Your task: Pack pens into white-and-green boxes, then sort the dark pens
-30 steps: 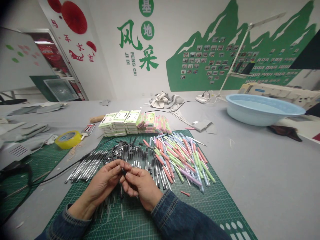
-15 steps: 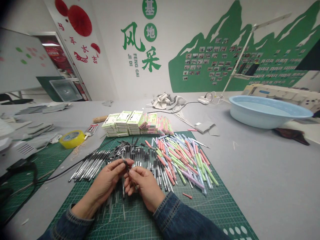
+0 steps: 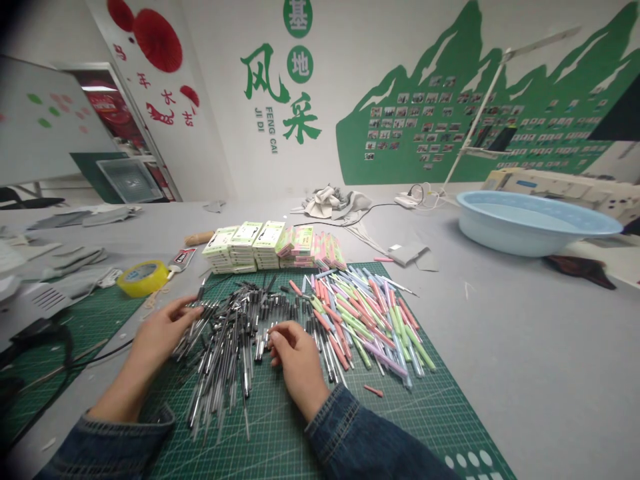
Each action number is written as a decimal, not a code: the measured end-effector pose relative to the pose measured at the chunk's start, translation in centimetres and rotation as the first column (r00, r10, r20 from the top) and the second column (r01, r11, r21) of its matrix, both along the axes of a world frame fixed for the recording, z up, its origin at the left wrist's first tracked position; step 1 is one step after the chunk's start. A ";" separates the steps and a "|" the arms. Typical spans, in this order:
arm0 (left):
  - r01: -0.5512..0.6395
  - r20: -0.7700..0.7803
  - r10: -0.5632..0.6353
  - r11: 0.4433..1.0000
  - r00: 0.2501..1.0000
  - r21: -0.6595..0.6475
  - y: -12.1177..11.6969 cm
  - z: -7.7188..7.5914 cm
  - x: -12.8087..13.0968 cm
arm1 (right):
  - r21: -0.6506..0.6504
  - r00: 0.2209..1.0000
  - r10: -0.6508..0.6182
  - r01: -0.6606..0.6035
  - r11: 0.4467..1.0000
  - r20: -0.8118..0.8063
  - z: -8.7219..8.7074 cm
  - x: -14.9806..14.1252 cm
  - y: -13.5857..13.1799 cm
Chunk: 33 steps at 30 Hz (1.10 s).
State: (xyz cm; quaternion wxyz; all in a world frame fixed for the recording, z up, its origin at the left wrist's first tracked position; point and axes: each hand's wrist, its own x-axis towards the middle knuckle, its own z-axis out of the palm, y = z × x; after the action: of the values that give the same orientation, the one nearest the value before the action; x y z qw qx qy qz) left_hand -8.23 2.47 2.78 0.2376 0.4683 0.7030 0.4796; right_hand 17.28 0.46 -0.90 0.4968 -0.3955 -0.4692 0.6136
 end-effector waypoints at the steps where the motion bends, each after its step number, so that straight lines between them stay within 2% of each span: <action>1: -0.062 -0.214 0.050 0.997 0.976 -0.049 0.3 -0.2 -1.3 | 0.011 0.999 -0.030 0.030 1.000 0.023 0.0 0.2 0.1; 3: -0.113 -0.518 0.010 0.979 0.855 -0.168 0.6 -0.9 -3.0 | 0.019 0.996 -0.076 0.075 0.997 0.048 0.1 0.4 0.4; 5: -0.143 -0.665 -0.075 0.953 0.743 -0.266 0.6 -1.7 -3.5 | 0.020 0.993 -0.106 0.105 0.994 0.058 0.2 0.6 0.5; 8: -0.174 -0.747 -0.136 0.931 0.651 -0.321 0.5 -2.4 -3.4 | 0.027 0.991 -0.115 0.114 0.993 0.065 0.3 0.7 0.5; 12: -0.177 -0.785 -0.120 0.943 0.607 -0.281 0.2 -2.1 -2.9 | 0.037 0.990 -0.116 0.113 0.993 0.074 -0.1 0.7 0.6; 14: -0.136 -0.787 -0.084 0.969 0.611 -0.208 0.1 -1.7 -2.1 | 0.068 0.981 -0.145 0.137 0.988 0.131 -0.3 0.9 0.7; 16: -0.015 -0.751 -0.101 0.989 0.653 -0.146 -0.1 -1.4 -0.7 | 0.151 0.948 -0.204 0.171 0.974 0.243 -0.4 1.1 0.8; 19: 0.238 -0.645 -0.273 0.961 0.713 -0.144 -0.2 -1.5 2.2 | 0.318 0.868 -0.273 0.143 0.937 0.414 -0.2 1.3 0.7; 21: 0.310 -0.602 -0.350 0.935 0.717 -0.175 -0.2 -1.9 4.0 | 0.404 0.822 -0.281 0.068 0.912 0.495 0.0 1.2 0.4; 24: 0.254 -0.622 -0.327 0.945 0.711 -0.206 0.0 -2.4 6.1 | 0.495 0.761 -0.276 -0.068 0.866 0.587 0.3 0.9 -0.1; 27: 0.171 -0.658 -0.276 0.960 0.700 -0.220 0.3 -2.8 7.3 | 0.524 0.716 -0.264 -0.164 0.836 0.647 0.5 0.7 -0.6; 30: 0.107 -0.615 -0.249 0.960 0.748 -0.259 0.5 -2.8 7.7 | 0.518 0.708 -0.262 -0.170 0.838 0.656 0.6 0.7 -0.7; 33: 0.093 -0.521 -0.247 0.948 0.817 -0.304 0.7 -2.7 7.2 | 0.513 0.733 -0.266 -0.130 0.848 0.626 0.5 0.8 -0.5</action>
State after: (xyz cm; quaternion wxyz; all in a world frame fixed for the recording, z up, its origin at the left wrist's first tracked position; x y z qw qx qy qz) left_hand -1.08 3.19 0.08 0.1271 0.6119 0.7540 0.2023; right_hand 18.13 -0.03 -0.35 0.4031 -0.4572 -0.7504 0.2558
